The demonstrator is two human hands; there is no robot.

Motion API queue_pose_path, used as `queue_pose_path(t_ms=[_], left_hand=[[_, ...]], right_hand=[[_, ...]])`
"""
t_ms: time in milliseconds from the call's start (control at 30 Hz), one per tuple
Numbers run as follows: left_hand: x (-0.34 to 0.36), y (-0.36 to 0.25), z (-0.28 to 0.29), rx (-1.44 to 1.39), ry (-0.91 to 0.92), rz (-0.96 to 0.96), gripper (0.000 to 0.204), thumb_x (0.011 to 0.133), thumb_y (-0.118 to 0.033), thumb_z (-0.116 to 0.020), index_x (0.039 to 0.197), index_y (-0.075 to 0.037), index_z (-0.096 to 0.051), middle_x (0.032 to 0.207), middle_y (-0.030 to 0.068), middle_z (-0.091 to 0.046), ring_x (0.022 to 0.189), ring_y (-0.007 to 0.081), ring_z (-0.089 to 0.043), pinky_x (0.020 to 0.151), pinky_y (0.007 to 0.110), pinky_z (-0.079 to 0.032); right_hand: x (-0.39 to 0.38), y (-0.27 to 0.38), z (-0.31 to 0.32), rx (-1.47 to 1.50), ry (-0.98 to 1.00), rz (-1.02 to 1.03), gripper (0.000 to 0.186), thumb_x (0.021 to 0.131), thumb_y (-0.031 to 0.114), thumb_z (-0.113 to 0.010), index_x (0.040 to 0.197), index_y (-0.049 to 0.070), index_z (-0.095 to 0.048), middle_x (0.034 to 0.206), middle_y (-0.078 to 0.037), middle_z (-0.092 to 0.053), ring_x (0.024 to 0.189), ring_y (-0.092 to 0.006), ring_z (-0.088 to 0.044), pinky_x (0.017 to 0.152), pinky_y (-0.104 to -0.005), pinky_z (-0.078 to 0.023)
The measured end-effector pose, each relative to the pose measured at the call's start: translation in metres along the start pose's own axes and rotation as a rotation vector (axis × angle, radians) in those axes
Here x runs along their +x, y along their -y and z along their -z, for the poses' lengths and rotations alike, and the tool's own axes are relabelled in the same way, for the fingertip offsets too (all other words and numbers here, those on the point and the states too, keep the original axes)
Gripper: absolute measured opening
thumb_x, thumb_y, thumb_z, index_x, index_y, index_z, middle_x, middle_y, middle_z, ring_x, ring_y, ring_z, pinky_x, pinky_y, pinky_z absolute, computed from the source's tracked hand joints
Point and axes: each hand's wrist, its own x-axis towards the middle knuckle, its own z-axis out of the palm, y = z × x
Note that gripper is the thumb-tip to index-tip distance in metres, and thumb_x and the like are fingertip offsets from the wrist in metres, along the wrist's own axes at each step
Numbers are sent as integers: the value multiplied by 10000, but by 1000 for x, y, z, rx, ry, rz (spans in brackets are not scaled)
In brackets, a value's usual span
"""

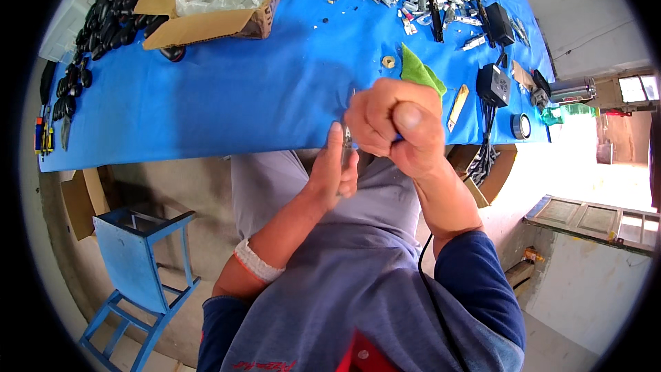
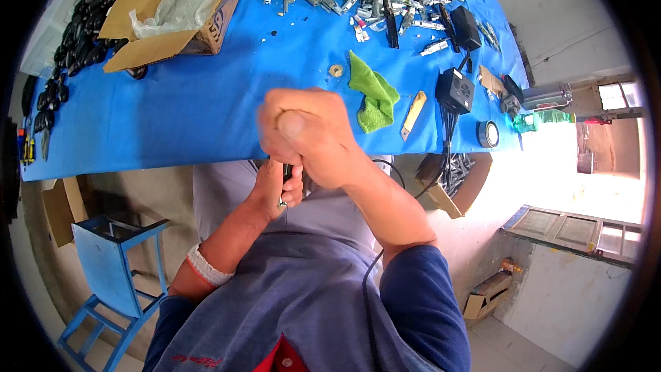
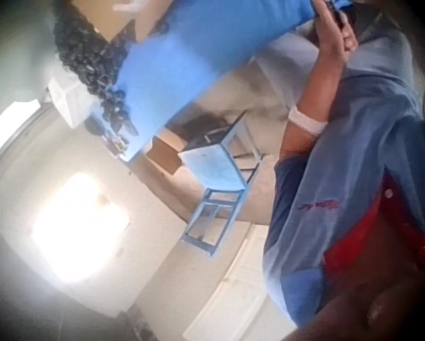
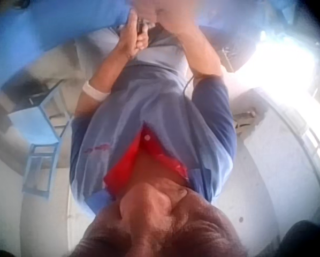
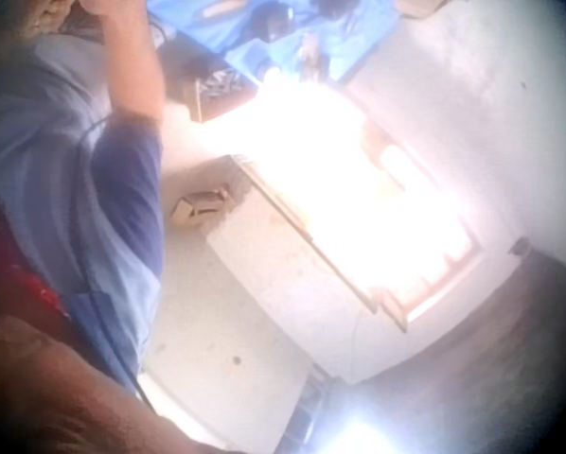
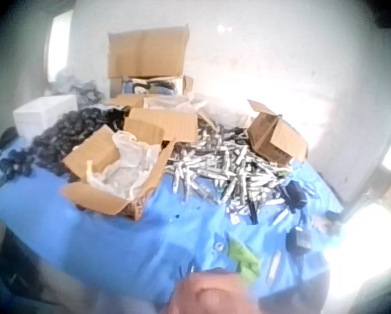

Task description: The person uses a soldering iron and solder wire to work on small metal components on a blue workbench. They repeatedly apply heat and solder to the tips of the components, occasionally wiping the iron with a green cloth. The workspace contains piles of similar metal parts and cardboard boxes.

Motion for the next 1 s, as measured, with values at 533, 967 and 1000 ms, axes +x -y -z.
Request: queue_pose_path(t_ms=[533, 967, 1000], left_hand=[[-1, 1, -6, 19, -53, -5, 660, 874, -752, -305, 696, -124, -403, 450, -29, -249, 328, 113, -241, 352, 277, -213], [5, 0, 1, -42, 21, -6, 655, 845, -761, -390, 715, -120, -426, 462, -33, -292, 339, 102, -278, 352, 271, -218], [3, -1, 0, -36, 15, -4, 654, 847, -759, -386, 714, -120, -423, 464, -34, -290, 341, 100, -279, 352, 268, -219]], right_hand=[[-20, -16, -10, -106, -362, 291, 486, 1004, 412, -369, 636, 95, -358, 545, -37, -429, 480, -144, -393, 454, -284, -324], [-5, -7, -13, -265, -186, 164, 384, 964, 405, -460, 812, 56, -406, 685, -94, -491, 587, -144, -429, 594, -285, -398], [-6, -3, -23, -373, -214, 243, 349, 967, 372, -450, 842, 50, -407, 784, -120, -498, 691, -160, -447, 675, -299, -398]])
